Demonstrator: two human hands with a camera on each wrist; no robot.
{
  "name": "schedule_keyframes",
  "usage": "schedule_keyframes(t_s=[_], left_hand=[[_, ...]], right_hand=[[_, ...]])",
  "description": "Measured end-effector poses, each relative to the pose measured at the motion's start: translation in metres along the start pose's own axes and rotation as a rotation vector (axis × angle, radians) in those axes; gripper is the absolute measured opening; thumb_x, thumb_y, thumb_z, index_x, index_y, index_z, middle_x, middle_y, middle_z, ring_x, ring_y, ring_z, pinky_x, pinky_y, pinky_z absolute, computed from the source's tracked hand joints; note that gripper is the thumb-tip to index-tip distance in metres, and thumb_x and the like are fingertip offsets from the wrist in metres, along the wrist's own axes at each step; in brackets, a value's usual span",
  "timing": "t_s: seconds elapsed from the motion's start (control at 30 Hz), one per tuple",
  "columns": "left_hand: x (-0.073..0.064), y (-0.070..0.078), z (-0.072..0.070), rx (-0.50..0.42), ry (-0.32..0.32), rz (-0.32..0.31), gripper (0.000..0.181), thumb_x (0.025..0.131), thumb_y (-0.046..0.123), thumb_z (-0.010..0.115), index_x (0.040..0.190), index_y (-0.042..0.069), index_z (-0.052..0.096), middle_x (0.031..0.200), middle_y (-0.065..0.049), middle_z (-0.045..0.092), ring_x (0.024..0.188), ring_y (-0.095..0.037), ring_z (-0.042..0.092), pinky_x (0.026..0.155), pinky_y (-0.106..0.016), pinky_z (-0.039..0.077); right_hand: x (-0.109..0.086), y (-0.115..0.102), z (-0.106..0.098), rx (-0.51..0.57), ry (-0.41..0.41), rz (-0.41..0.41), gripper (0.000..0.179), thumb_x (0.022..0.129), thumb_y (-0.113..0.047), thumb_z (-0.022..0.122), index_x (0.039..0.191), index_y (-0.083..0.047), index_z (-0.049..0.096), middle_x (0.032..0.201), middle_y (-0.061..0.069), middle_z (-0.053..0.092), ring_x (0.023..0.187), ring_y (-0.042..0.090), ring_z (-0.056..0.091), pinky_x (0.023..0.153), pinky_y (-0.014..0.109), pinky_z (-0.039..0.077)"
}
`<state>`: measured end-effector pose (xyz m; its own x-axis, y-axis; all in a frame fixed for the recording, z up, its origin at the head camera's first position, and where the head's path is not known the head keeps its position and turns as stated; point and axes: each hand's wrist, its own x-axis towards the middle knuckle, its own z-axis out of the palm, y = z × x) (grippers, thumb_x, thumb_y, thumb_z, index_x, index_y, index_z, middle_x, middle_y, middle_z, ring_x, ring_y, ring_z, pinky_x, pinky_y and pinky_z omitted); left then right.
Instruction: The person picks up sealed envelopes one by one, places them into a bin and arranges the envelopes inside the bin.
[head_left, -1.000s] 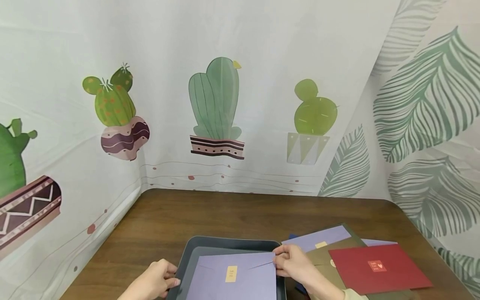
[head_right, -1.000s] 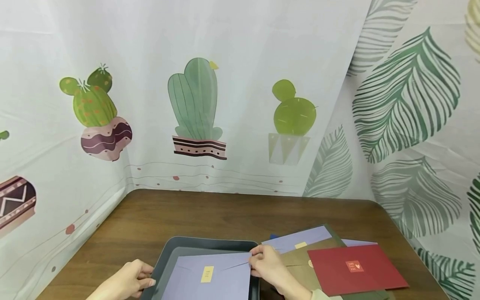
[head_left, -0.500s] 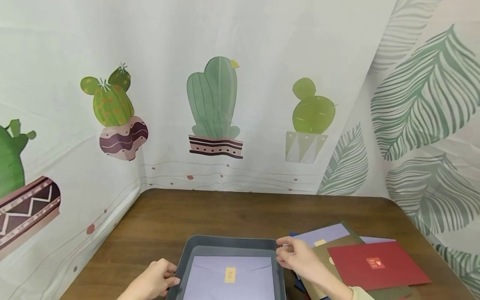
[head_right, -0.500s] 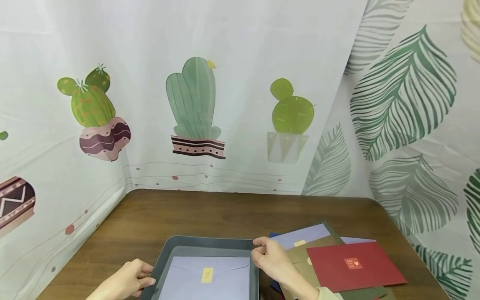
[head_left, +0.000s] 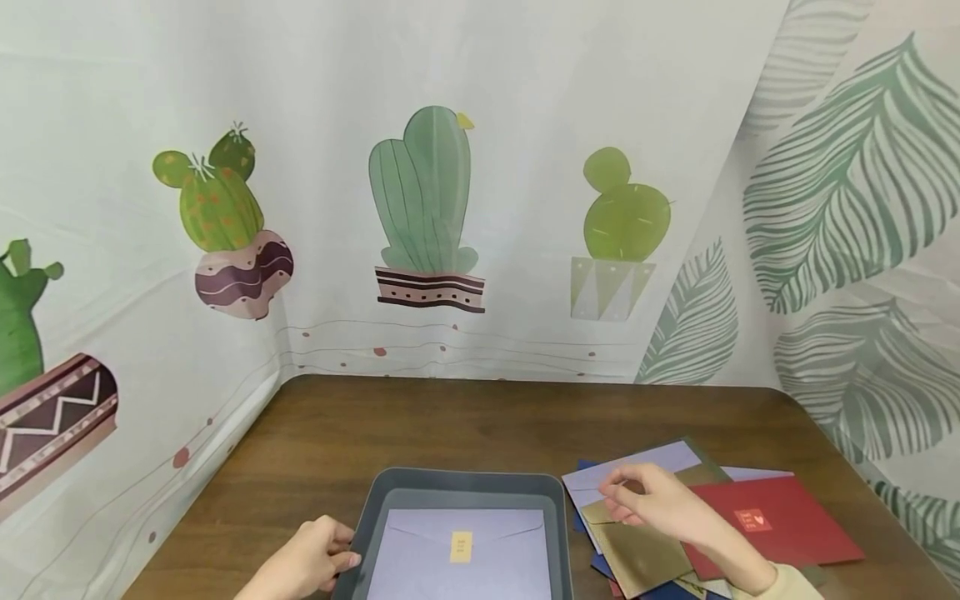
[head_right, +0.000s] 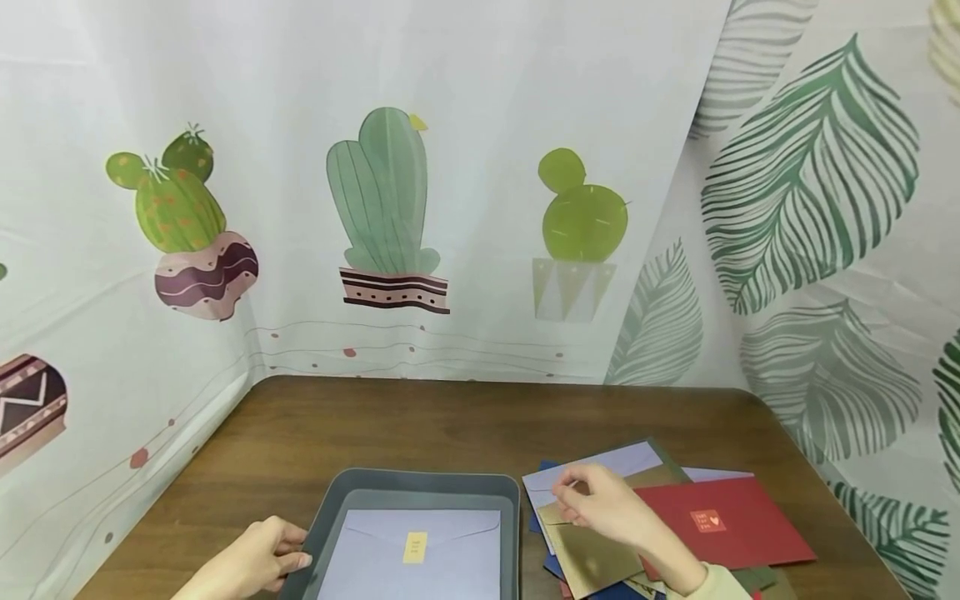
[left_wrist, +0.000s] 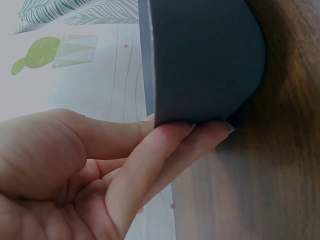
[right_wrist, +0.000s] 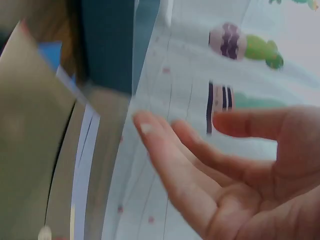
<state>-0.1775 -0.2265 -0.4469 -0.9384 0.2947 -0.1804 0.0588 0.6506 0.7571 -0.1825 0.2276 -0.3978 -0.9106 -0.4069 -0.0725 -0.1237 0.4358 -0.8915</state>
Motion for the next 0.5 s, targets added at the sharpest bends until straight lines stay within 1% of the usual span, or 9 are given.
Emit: schedule_keyframes(t_s=[0.07, 0.17, 0.27, 0.4, 0.5], left_hand=[[0.000, 0.000, 0.000, -0.009, 0.003, 0.004, 0.033, 0.086, -0.001, 0.067, 0.105, -0.025, 0.056, 0.092, -0.031, 0.069, 0.080, -0.031, 0.070, 0.060, -0.037, 0.062], [-0.001, 0.000, 0.000, 0.000, 0.010, 0.006, 0.033, 0.086, 0.000, 0.068, 0.105, -0.025, 0.056, 0.092, -0.031, 0.069, 0.080, -0.031, 0.070, 0.059, -0.037, 0.061], [-0.001, 0.000, 0.000, 0.010, 0.018, 0.006, 0.033, 0.086, 0.000, 0.068, 0.105, -0.025, 0.056, 0.092, -0.031, 0.069, 0.079, -0.031, 0.070, 0.059, -0.037, 0.061], [-0.002, 0.001, 0.000, 0.007, 0.024, -0.003, 0.033, 0.086, -0.001, 0.068, 0.105, -0.025, 0.056, 0.093, -0.031, 0.069, 0.079, -0.032, 0.070, 0.060, -0.037, 0.061], [-0.002, 0.001, 0.000, 0.010, 0.024, -0.020, 0.034, 0.086, 0.000, 0.068, 0.106, -0.025, 0.055, 0.093, -0.032, 0.069, 0.079, -0.032, 0.070, 0.061, -0.038, 0.061]], right_hand=[[-0.003, 0.006, -0.010, -0.029, -0.032, 0.021, 0.027, 0.099, -0.015, 0.053, 0.104, 0.011, 0.061, 0.085, 0.012, 0.066, 0.079, 0.021, 0.067, 0.064, 0.026, 0.058], [-0.009, 0.017, -0.027, -0.060, -0.052, 0.072, 0.030, 0.098, -0.016, 0.054, 0.108, 0.012, 0.058, 0.088, 0.012, 0.065, 0.082, 0.022, 0.068, 0.066, 0.029, 0.059], [-0.014, 0.028, -0.045, -0.061, -0.065, 0.098, 0.034, 0.098, -0.015, 0.056, 0.110, 0.017, 0.055, 0.091, 0.013, 0.066, 0.083, 0.024, 0.068, 0.068, 0.031, 0.060], [-0.021, 0.045, -0.067, -0.063, -0.042, 0.131, 0.034, 0.095, -0.012, 0.058, 0.110, 0.019, 0.052, 0.095, 0.015, 0.067, 0.085, 0.027, 0.068, 0.068, 0.031, 0.059], [-0.025, 0.056, -0.081, -0.096, 0.011, 0.171, 0.033, 0.095, -0.011, 0.059, 0.109, 0.018, 0.053, 0.093, 0.013, 0.068, 0.084, 0.025, 0.069, 0.065, 0.029, 0.059]])
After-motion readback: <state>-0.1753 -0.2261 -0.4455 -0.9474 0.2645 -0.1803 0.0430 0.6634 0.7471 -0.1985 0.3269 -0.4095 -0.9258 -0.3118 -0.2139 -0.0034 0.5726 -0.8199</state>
